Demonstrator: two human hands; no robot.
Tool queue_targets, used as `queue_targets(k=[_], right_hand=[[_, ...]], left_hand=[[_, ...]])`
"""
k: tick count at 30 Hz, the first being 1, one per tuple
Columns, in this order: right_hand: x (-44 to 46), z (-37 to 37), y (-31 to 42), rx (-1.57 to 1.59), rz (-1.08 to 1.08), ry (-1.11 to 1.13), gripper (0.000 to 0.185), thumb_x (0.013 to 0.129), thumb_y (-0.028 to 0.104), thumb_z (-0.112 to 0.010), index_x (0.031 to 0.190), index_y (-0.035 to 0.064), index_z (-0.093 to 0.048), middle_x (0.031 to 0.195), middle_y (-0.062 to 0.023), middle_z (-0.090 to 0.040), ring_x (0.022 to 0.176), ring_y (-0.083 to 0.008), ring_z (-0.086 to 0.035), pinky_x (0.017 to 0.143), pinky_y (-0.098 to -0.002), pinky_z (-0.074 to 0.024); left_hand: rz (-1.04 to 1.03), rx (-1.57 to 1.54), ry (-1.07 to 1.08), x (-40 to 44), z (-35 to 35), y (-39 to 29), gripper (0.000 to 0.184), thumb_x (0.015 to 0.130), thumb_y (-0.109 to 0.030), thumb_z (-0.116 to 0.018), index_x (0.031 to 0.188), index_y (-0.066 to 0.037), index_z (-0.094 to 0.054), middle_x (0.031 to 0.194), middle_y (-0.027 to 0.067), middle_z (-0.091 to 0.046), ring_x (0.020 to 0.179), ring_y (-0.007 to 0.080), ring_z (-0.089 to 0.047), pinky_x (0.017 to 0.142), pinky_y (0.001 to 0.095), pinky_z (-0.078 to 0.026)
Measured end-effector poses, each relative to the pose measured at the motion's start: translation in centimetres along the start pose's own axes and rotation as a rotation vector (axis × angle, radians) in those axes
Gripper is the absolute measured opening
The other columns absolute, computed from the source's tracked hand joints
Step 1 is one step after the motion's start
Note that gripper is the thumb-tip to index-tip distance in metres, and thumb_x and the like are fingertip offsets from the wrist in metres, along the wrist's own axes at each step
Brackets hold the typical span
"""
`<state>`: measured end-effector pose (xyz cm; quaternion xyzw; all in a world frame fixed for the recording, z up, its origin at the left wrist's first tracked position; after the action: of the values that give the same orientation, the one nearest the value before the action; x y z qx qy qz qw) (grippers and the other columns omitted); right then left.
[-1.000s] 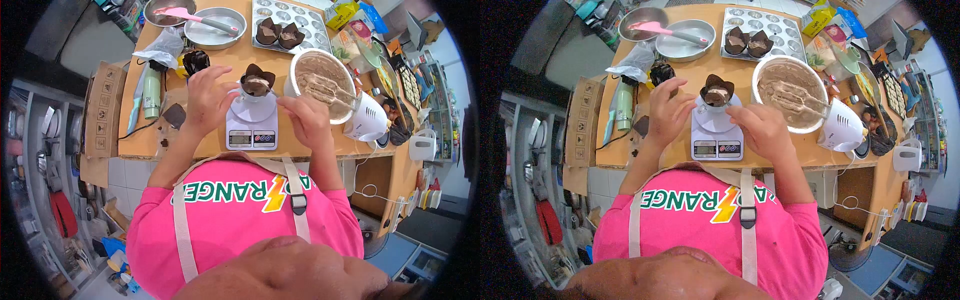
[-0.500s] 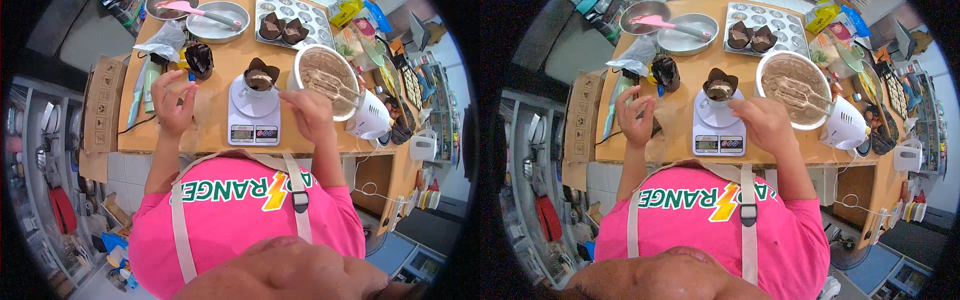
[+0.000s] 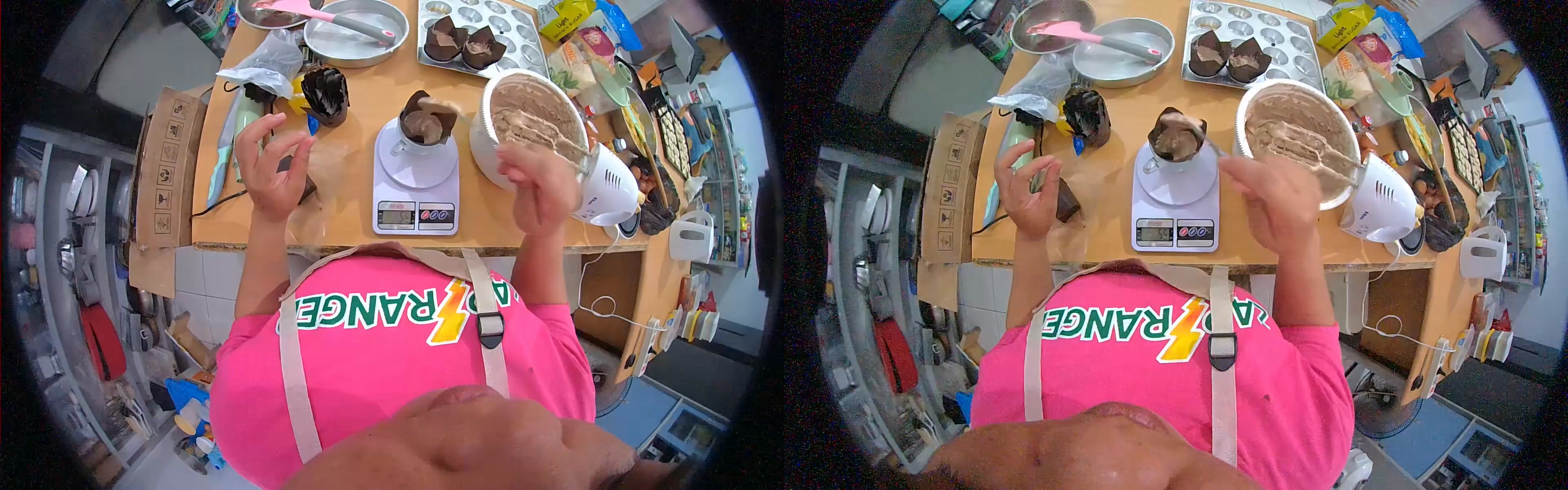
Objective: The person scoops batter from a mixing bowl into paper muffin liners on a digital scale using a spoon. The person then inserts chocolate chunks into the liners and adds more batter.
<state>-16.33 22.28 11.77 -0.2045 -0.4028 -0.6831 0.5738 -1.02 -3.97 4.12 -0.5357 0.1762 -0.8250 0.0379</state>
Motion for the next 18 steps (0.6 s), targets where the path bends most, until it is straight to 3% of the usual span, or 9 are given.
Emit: queue_targets(k=[3, 7, 18], right_hand=[[-0.7, 1.7, 0.0, 0.044, -0.041, -0.164, 0.015, 0.085, 0.012, -0.061, 0.095, 0.0021, -0.067, 0.07, -0.0077, -0.064, 0.056, -0.0196, -0.059, 0.052, -0.0296, -0.0452], [-1.3, 2.0, -0.4, 0.135, -0.136, -0.296, 0.026, 0.096, 0.023, -0.054, 0.095, 0.0004, -0.067, 0.071, -0.0084, -0.065, 0.055, -0.013, -0.058, 0.052, -0.0245, -0.0444], [-1.8, 1.3, -0.6, 0.194, -0.147, -0.342, 0.029, 0.097, 0.023, -0.053, 0.095, -0.0022, -0.067, 0.068, -0.0091, -0.064, 0.054, -0.0114, -0.057, 0.05, -0.0221, -0.0427]], left_hand=[[-0.009, 0.023, -0.008, -0.3, 0.1, 0.3, 0.021, 0.074, -0.005, -0.077, 0.091, -0.008, -0.065, 0.112, 0.0127, -0.058, 0.105, 0.0281, -0.055, 0.089, 0.038, -0.044], [-0.009, 0.023, -0.002, -0.2, 0.1, 0.1, 0.021, 0.074, -0.005, -0.077, 0.091, -0.008, -0.065, 0.112, 0.0126, -0.057, 0.105, 0.0284, -0.055, 0.089, 0.0384, -0.044], [-0.012, 0.032, 0.009, -0.5, 0.2, 0.0, 0.021, 0.074, -0.006, -0.078, 0.091, -0.008, -0.065, 0.113, 0.0121, -0.057, 0.105, 0.0283, -0.055, 0.089, 0.0381, -0.045]])
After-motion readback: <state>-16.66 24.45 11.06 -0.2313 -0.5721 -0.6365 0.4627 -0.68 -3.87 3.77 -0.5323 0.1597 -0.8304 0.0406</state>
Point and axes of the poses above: each hand's wrist, its own x-axis towards the middle knuckle, its own z-axis out of the back of the hand, y = z × x, the point moved 5 cm from there along x, towards the middle knuckle
